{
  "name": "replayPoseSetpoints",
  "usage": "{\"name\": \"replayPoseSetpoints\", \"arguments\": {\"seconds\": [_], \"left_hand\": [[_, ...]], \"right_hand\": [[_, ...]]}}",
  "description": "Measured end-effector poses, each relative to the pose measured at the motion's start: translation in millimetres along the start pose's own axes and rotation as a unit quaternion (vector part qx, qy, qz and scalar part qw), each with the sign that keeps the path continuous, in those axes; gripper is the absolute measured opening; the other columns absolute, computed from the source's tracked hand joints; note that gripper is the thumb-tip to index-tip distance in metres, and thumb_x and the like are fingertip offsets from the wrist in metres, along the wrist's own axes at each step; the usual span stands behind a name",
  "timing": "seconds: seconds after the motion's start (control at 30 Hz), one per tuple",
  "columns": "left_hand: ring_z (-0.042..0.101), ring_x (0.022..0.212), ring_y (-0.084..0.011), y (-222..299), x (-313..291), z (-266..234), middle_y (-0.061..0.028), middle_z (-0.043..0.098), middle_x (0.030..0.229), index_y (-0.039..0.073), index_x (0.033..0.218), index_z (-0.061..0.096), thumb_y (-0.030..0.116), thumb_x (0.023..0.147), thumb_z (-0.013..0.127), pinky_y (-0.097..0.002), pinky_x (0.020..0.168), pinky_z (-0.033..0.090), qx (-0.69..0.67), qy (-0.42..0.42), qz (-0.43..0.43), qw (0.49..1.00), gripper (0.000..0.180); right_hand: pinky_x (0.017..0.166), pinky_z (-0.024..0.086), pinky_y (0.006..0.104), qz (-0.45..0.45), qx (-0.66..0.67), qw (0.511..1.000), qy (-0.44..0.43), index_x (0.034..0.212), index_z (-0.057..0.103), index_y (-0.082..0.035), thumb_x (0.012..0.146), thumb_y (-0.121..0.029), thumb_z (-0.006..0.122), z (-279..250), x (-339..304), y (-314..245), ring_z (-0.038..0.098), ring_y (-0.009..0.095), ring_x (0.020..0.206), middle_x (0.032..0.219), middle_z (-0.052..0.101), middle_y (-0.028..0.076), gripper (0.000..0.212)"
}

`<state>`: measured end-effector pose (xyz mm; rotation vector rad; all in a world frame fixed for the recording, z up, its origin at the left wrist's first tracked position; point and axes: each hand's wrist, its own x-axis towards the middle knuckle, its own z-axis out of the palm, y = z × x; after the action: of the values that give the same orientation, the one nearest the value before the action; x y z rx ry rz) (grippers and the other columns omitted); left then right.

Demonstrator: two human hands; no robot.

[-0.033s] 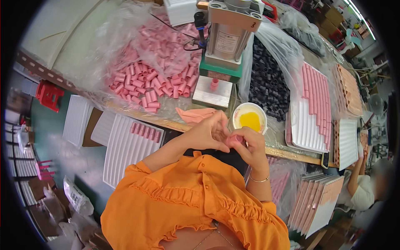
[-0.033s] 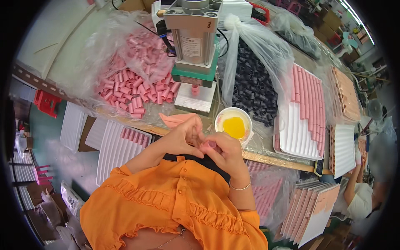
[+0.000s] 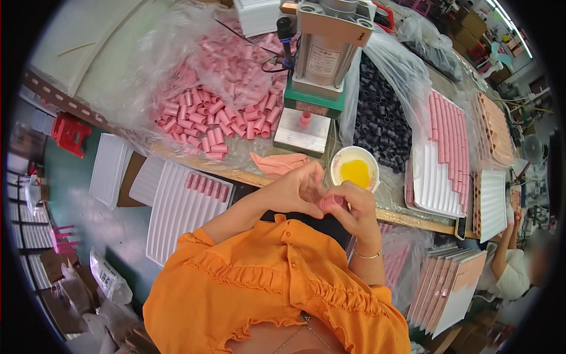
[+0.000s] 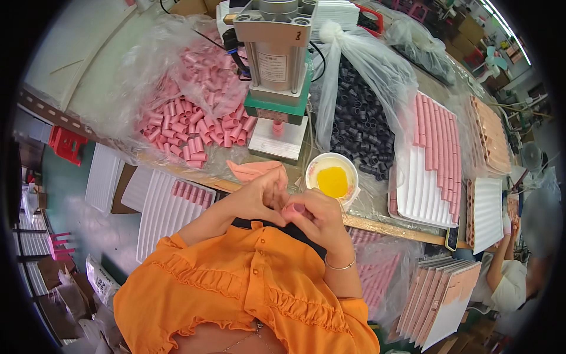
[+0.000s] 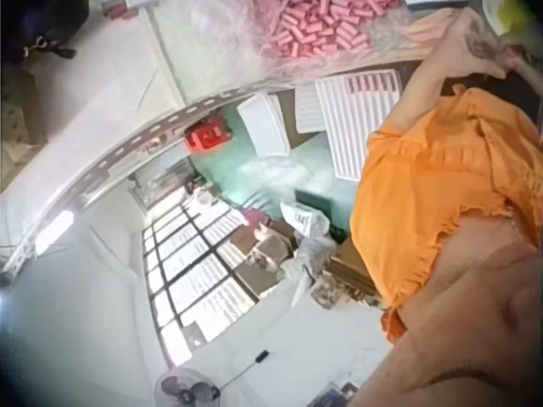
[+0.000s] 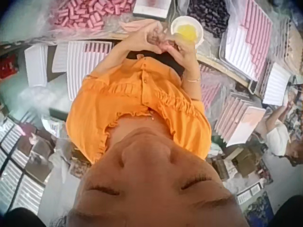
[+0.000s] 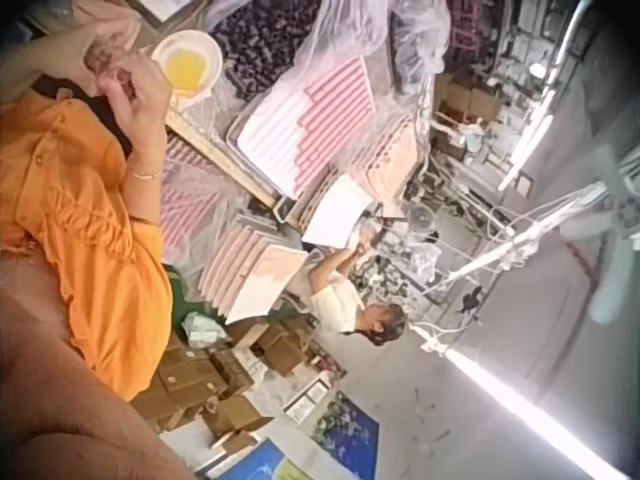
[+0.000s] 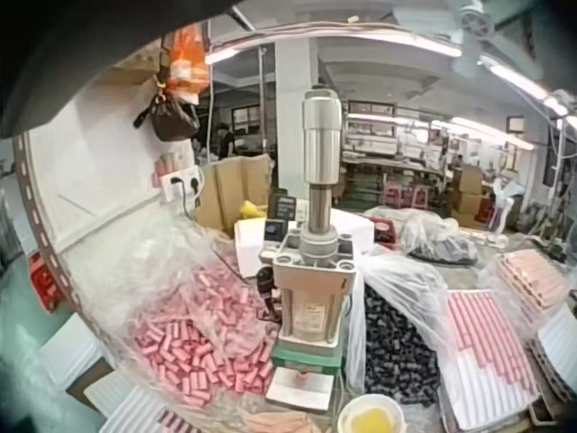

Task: Assembling pink cylindrical components using a manual press and yellow lubricant at a workstation.

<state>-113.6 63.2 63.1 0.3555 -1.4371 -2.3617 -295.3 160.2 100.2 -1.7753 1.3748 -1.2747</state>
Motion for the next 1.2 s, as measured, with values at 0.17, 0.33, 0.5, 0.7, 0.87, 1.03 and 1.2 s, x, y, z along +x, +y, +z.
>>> {"name": "replayPoseSetpoints", "arguments": {"seconds": [0.17, 0.33, 0.5, 0.7, 0.87, 1.03, 1.2], "left_hand": [[0.066, 0.091, -0.0144, -11.0, -13.7, -2.3, -0.0033, 0.059, 0.095, 0.010, 0.100, 0.038, -0.004, 0.075, 0.080, -0.0276, 0.075, 0.055, -0.165, -0.172, -0.035, 0.970, 0.050], [0.066, 0.086, -0.0130, -1.0, -12.2, 0.6, -0.0052, 0.060, 0.096, 0.007, 0.098, 0.043, 0.000, 0.077, 0.079, -0.0257, 0.072, 0.054, 0.174, 0.081, 0.043, 0.980, 0.042], [0.067, 0.089, -0.0161, -22.1, -1.4, -18.2, -0.0102, 0.065, 0.108, 0.000, 0.117, 0.049, 0.000, 0.079, 0.075, -0.0281, 0.075, 0.056, 0.432, 0.225, 0.187, 0.853, 0.047], [0.056, 0.092, -0.0359, 21.1, -25.9, -134.1, -0.0150, 0.057, 0.095, 0.001, 0.099, 0.058, -0.002, 0.080, 0.057, -0.0427, 0.083, 0.044, 0.690, 0.340, 0.237, 0.594, 0.019], [0.056, 0.095, -0.0376, 42.6, -45.1, -199.7, -0.0165, 0.059, 0.093, 0.004, 0.109, 0.061, 0.000, 0.079, 0.061, -0.0445, 0.085, 0.044, 0.721, 0.258, 0.101, 0.635, 0.030], [0.058, 0.092, -0.0361, 50.6, -34.3, -189.7, -0.0158, 0.059, 0.091, 0.005, 0.102, 0.067, -0.004, 0.073, 0.064, -0.0444, 0.078, 0.046, 0.757, 0.246, -0.002, 0.605, 0.030], [0.059, 0.087, -0.0350, 61.8, -32.0, -186.7, -0.0149, 0.057, 0.089, 0.008, 0.103, 0.068, -0.001, 0.071, 0.067, -0.0423, 0.074, 0.047, 0.778, 0.217, -0.041, 0.588, 0.033]], "right_hand": [[0.056, 0.043, 0.0250, -0.046, 0.169, 0.980, -0.096, 0.087, 0.069, -0.005, 0.077, -0.009, 0.076, 12.2, 6.3, -7.5, 0.056, 0.013, 0.061, 0.071, 0.062, 0.001, 0.013], [0.057, 0.044, 0.0236, 0.066, -0.005, 0.998, -0.015, 0.086, 0.069, -0.002, 0.080, -0.010, 0.076, 17.7, 7.8, -8.2, 0.059, 0.011, 0.061, 0.075, 0.068, 0.004, 0.012], [0.056, 0.047, 0.0258, 0.120, -0.061, 0.985, 0.111, 0.102, 0.067, -0.003, 0.083, -0.011, 0.077, 44.1, 14.4, 8.1, 0.058, 0.012, 0.057, 0.069, 0.064, 0.005, 0.023], [0.063, 0.051, 0.0339, 0.205, -0.199, 0.907, 0.309, 0.104, 0.068, -0.005, 0.085, -0.013, 0.072, -50.5, -11.6, 66.6, 0.065, 0.023, 0.067, 0.082, 0.068, 0.012, 0.021], [0.069, 0.052, 0.0420, 0.259, -0.349, 0.843, 0.317, 0.092, 0.070, -0.003, 0.085, -0.011, 0.068, -97.8, -45.8, 138.7, 0.067, 0.034, 0.077, 0.085, 0.069, 0.017, 0.011], [0.074, 0.053, 0.0447, 0.309, -0.409, 0.820, 0.257, 0.100, 0.067, -0.005, 0.083, -0.014, 0.070, -91.8, -32.2, 150.7, 0.066, 0.039, 0.085, 0.093, 0.066, 0.019, 0.019], [0.075, 0.053, 0.0458, 0.347, -0.442, 0.815, 0.140, 0.110, 0.061, -0.006, 0.084, -0.015, 0.069, -95.4, -28.2, 158.8, 0.065, 0.039, 0.088, 0.095, 0.064, 0.018, 0.029]]}}
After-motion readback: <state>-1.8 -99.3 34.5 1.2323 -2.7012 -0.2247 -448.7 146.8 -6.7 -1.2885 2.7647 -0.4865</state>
